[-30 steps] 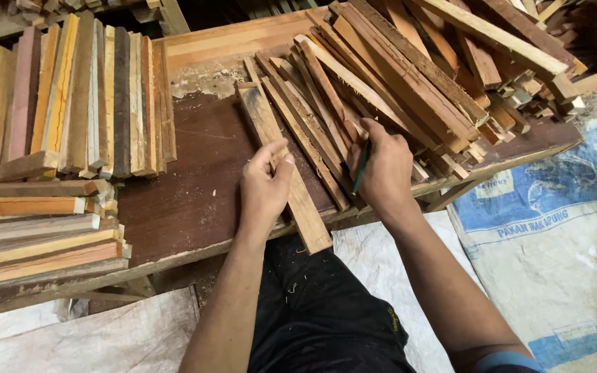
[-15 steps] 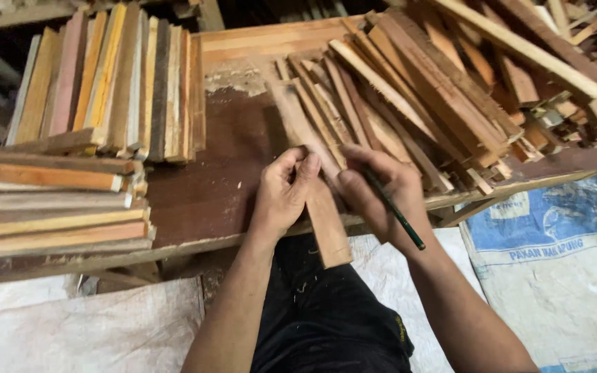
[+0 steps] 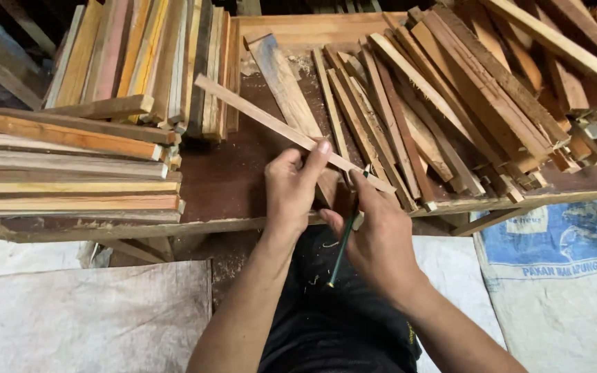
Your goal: Marking wood strips with a pencil while sorting through a pile on a low table
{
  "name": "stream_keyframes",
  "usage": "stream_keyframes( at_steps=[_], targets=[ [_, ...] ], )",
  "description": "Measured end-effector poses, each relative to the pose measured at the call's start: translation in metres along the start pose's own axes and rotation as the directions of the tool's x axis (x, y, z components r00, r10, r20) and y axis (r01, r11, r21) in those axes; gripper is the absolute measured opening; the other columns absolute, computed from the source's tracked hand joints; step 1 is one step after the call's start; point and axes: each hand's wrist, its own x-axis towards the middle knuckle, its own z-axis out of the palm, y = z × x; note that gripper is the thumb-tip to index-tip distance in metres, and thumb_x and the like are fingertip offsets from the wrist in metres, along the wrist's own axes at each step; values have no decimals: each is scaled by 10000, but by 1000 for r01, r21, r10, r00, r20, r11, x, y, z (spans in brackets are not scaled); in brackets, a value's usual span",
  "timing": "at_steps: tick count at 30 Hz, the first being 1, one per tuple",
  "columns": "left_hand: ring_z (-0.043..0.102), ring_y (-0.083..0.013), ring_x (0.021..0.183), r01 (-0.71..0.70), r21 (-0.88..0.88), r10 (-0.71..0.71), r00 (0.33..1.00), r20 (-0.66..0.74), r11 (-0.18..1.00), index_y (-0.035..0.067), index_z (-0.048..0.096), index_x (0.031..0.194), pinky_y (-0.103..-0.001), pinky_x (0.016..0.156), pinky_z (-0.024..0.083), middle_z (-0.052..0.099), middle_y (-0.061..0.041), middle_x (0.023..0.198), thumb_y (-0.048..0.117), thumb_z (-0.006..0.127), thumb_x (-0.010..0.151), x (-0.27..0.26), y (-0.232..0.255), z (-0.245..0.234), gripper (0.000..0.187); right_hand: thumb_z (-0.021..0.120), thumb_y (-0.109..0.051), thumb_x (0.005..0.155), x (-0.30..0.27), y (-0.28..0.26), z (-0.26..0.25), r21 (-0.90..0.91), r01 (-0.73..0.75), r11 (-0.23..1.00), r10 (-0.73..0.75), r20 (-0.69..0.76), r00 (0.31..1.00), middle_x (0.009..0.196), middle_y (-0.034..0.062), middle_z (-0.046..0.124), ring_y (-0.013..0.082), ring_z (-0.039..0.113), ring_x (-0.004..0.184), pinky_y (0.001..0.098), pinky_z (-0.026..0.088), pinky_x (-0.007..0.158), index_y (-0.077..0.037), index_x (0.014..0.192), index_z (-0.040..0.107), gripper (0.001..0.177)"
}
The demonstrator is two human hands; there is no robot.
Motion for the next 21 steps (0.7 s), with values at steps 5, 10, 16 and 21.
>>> stream_keyframes(
  at_steps=[5,10,16,21],
  targets=[
    [448,-37,568,29,-129,-29,1000,2,991,69,677,648,-211,495,348,559,16,531,280,853,816,-9,32,12,322,873,-255,782,2,-2,3,-37,-71,997,70,-30,997,1098,217,735,437,676,1047,563,543,887,-1,1375,570,713],
    [465,-29,555,53,-195,-51,999,16,979,57,694,678,-188,492,352,587,7,545,264,850,835,-1,20,15,303,918,-252,748,0,28,19,-7,-12,1000,10,-196,981,1042,179,745,387,725,962,496,570,815,-61,1315,626,666],
    [442,-46,488,48,-166,-53,998,-26,985,36,655,712,-193,374,341,539,-5,548,297,824,858,1,29,11,343,935,-325,763,-5,55,27,16,35,999,-30,-247,969,1007,117,758,328,737,955,425,581,857,-90,1185,715,530],
    [690,-362,1152,-26,-348,13,999,-38,937,-59,635,1208,-597,922,574,698,-260,1213,268,715,944,6,95,-9,428,929,-225,765,-11,78,0,10,-135,991,134,-233,963,982,250,728,467,698,970,537,543,811,-25,1214,723,534]
  ],
)
